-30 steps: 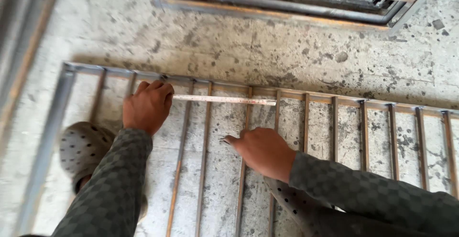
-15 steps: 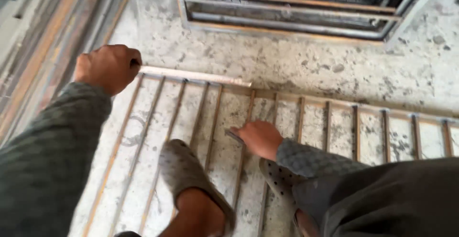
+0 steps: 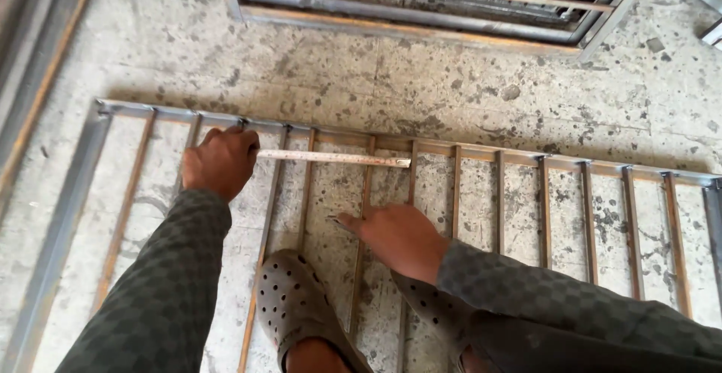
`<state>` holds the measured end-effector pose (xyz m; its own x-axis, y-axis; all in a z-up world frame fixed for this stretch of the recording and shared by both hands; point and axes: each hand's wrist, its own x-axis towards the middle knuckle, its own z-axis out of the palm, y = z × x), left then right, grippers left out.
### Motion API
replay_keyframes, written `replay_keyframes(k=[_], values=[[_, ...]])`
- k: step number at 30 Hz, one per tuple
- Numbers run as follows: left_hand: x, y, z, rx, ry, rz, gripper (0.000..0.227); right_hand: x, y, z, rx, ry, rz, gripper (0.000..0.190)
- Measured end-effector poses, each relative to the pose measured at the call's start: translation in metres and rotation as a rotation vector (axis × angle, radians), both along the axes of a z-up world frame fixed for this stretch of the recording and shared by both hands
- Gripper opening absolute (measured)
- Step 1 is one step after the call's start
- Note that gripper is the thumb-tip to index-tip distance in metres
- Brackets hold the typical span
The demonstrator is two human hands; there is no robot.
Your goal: The person measures the spacing between the vertical bars of a metal window grille using a ruler and a small square, then welds the bar joints on the frame with an electrode holder, producing sparks as they weld successive joints along the frame.
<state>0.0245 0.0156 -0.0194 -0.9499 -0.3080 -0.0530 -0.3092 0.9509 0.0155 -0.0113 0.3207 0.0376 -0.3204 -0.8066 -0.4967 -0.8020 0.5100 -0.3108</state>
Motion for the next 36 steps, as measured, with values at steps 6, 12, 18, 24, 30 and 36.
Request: replay_keyframes(k=[6,12,18,24,30,36], values=[[0.007,0.001,-0.024,0.014,0.125,-0.061,0.016,0.003,0.004,-0.003,-0.144,0.105,0.107,0.071],[0.012,0.002,-0.038,0.037,0.223,-0.054,0.016,0.004,0.005,-0.004,-0.162,0.053,0.065,0.073],[0.012,-0.002,-0.045,0.032,0.195,-0.039,0.021,0.006,-0.002,0.002,-0.110,0.081,0.123,0.073],[0.010,-0.009,-0.055,0.020,0.109,-0.064,0.025,0.009,0.004,-0.024,-0.127,0.069,0.152,0.063],[0.012,-0.007,-0.054,0.038,0.153,-0.064,0.021,0.010,-0.008,-0.004,-0.076,0.060,0.146,0.067],[0.011,-0.004,-0.048,0.036,0.165,-0.060,0.021,0.010,-0.011,-0.002,-0.219,0.103,0.111,0.066]])
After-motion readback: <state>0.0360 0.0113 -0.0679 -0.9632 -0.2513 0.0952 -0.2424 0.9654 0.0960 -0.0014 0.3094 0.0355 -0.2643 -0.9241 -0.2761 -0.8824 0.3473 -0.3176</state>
